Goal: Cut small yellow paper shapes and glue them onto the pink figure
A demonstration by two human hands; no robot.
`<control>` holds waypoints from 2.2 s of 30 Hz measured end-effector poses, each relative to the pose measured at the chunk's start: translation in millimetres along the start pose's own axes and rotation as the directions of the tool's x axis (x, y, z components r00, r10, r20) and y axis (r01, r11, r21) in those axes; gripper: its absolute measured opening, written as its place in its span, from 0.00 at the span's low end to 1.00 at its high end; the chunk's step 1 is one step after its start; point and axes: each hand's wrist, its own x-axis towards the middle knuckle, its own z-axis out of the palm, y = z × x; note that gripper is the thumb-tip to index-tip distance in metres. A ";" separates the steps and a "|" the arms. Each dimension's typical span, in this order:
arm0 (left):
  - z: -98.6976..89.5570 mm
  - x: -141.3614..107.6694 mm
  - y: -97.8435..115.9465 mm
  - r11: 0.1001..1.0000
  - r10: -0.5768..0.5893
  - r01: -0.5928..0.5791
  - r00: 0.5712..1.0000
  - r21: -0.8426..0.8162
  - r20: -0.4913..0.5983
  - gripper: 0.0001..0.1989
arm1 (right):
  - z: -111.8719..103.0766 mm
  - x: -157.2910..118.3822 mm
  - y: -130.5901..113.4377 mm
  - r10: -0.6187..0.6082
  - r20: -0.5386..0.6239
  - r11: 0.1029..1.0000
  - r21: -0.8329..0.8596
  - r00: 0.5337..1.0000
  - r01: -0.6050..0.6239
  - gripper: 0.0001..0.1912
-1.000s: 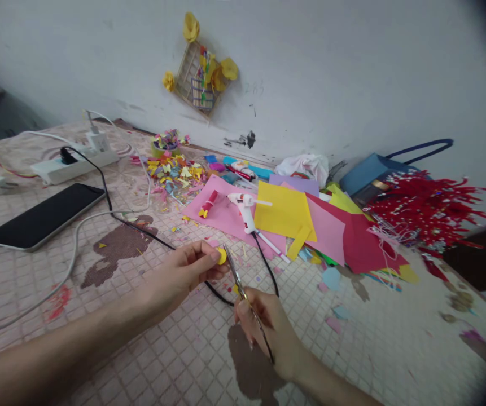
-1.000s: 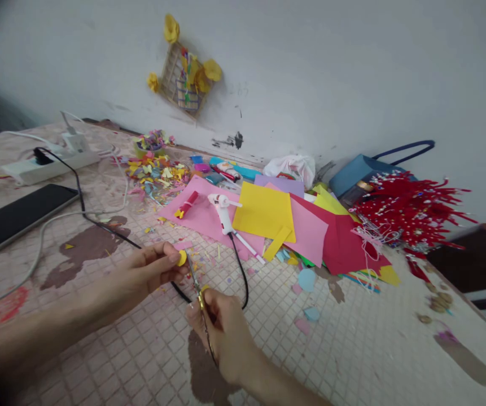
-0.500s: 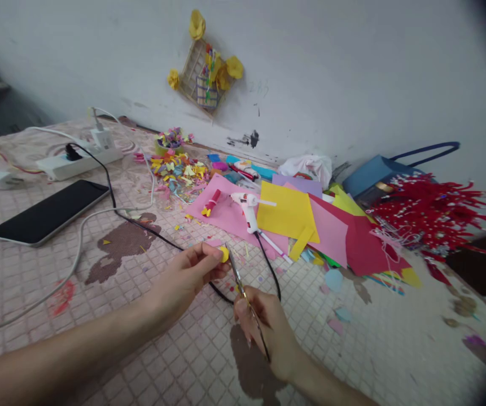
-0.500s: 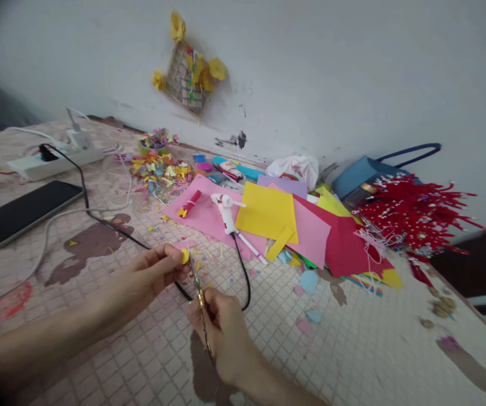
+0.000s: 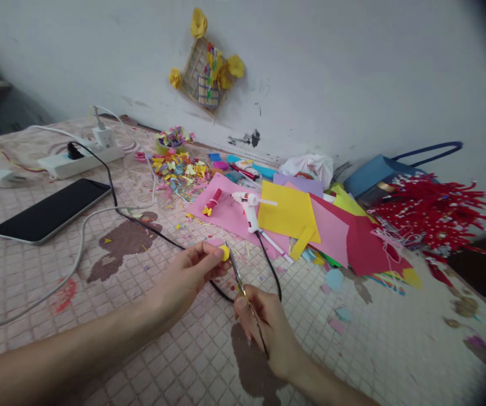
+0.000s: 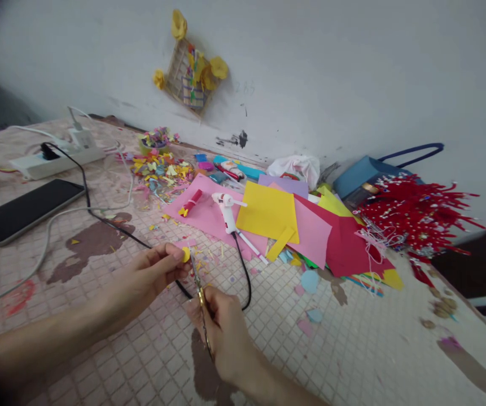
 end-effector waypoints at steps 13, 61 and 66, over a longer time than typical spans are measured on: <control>0.0 0.3 -0.5 1.000 -0.008 0.008 1.000 -0.023 -0.003 0.07 | 0.4 2.3 1.3 0.007 -0.015 0.999 -0.053 1.000 -0.008 0.23; -1.5 1.7 -4.7 1.000 -0.010 0.009 1.000 -0.024 -0.022 0.07 | 0.4 2.5 3.3 -0.012 -0.035 0.992 -0.123 0.999 0.007 0.21; -1.3 1.3 -5.0 1.000 -0.014 0.014 1.000 -0.023 -0.022 0.08 | 0.5 2.5 3.5 -0.003 -0.039 0.992 -0.124 0.999 -0.001 0.21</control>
